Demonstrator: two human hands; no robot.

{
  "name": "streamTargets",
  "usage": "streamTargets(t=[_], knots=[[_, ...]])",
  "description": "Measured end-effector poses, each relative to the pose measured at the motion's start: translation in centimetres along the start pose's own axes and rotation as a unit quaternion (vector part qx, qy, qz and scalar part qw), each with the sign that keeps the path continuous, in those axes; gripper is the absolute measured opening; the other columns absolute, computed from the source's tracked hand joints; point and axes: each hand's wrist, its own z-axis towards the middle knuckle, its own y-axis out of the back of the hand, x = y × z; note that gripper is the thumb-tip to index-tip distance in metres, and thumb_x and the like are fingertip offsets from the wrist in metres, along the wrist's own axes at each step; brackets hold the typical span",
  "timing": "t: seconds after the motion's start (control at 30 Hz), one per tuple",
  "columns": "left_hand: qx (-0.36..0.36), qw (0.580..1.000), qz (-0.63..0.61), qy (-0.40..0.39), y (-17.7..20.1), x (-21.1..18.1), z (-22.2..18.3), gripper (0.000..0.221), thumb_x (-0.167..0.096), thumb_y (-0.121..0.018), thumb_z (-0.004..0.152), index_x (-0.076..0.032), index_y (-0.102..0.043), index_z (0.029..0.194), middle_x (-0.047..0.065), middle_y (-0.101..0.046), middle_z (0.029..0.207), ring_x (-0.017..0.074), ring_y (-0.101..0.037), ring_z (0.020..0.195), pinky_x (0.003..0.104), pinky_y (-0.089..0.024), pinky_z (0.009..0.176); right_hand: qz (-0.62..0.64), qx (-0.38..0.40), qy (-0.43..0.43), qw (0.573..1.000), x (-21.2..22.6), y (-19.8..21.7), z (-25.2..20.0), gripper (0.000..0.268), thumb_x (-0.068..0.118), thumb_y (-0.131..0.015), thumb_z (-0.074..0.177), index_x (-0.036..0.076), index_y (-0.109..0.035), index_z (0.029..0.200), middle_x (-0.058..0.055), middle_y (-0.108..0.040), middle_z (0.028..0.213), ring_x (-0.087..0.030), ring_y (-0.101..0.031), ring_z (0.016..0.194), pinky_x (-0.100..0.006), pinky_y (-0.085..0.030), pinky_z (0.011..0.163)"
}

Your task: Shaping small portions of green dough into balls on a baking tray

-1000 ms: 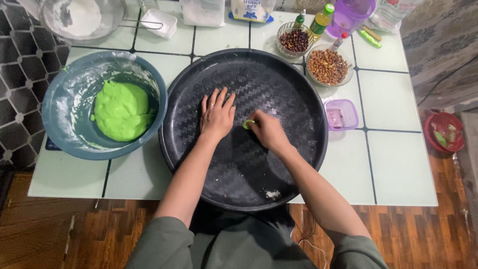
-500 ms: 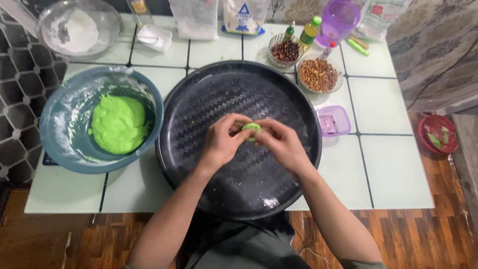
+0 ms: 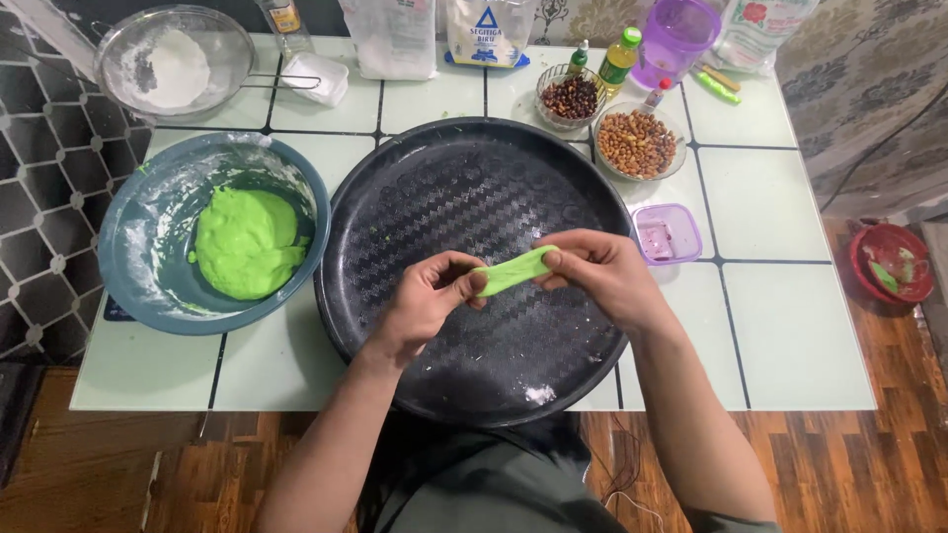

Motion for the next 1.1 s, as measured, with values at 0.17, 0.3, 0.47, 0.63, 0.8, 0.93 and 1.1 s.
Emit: streamTargets(t=[0.17,0.3,0.47,0.63,0.8,0.93,1.1], knots=[[-0.02,0.996,-0.047,0.067,-0.2,0.0,-0.3,0.034,-0.013,-0.062,0.1,0.004,-0.058,0.129,0.023,-0.067,0.111,0.0242,-0.068,0.093,0.036,-0.058,0.083,-0.186,-0.05,0.065,0.979,2.5,-1.6,-0.3,0.025,0.008,-0.071,0.096,0.0,-0.073,0.119,-0.018,-0.077,0.086,-0.016,-0.071,0.069,-0.027,-0.061,0.066],[0.013,0.973,-0.176,0.152,-1.2,0.0,-0.9,0.058,-0.032,-0.047,0.106,0.006,-0.038,0.149,0.026,-0.058,0.138,0.0339,-0.064,0.119,0.044,-0.051,0.102,-0.254,-0.174,0.267,0.913,1.0,-2.8,-0.1,0.023,0.0,-0.072,0.098,0.007,-0.073,0.12,-0.013,-0.075,0.115,-0.029,-0.075,0.099,-0.037,-0.062,0.085],[-0.025,0.964,-0.225,0.142,-3.0,-0.7,-0.4,0.057,-0.039,-0.047,0.104,0.001,-0.047,0.144,0.024,-0.061,0.137,0.0353,-0.063,0.12,0.048,-0.05,0.104,-0.457,0.029,0.336,0.823,-0.2,-6.5,-3.5,0.036,0.008,-0.075,0.088,0.008,-0.072,0.124,-0.021,-0.067,0.127,-0.041,-0.058,0.123,-0.052,-0.048,0.103],[-0.066,0.964,-0.227,0.119,-2.6,1.0,-0.3,0.04,-0.012,-0.051,0.105,0.008,-0.051,0.139,0.029,-0.063,0.128,0.036,-0.068,0.111,0.05,-0.053,0.103,-0.363,0.011,0.304,0.881,1.5,-5.2,-3.4,0.044,-0.005,-0.067,0.088,0.008,-0.068,0.13,-0.013,-0.071,0.127,-0.036,-0.064,0.124,-0.05,-0.05,0.107],[-0.058,0.991,-0.108,0.057,-4.4,1.0,-0.8,0.041,-0.021,-0.048,0.107,0.001,-0.05,0.141,0.025,-0.062,0.13,0.0312,-0.064,0.116,0.047,-0.055,0.1,-0.213,-0.074,0.172,0.959,-2.9,-4.3,-0.2,0.027,0.009,-0.078,0.09,0.005,-0.074,0.116,-0.015,-0.073,0.097,-0.031,-0.074,0.095,-0.044,-0.063,0.081],[-0.029,0.998,0.042,-0.044,-1.3,5.2,-0.4,0.034,-0.014,-0.047,0.107,-0.003,-0.049,0.139,0.024,-0.066,0.119,0.0308,-0.067,0.106,0.05,-0.058,0.095,-0.205,-0.105,0.165,0.959,-4.1,-4.2,0.1,0.019,0.008,-0.079,0.09,0.006,-0.078,0.108,-0.015,-0.077,0.099,-0.032,-0.077,0.094,-0.041,-0.063,0.083],[-0.046,0.972,0.228,-0.025,-1.6,1.2,-1.0,0.033,-0.026,-0.07,0.098,-0.01,-0.065,0.127,0.016,-0.078,0.101,0.0294,-0.074,0.098,0.043,-0.06,0.082,-0.211,-0.062,0.097,0.971,-6.7,-3.4,0.1,0.019,0.006,-0.075,0.093,0.004,-0.074,0.112,-0.02,-0.074,0.085,-0.031,-0.075,0.084,-0.047,-0.063,0.078]])
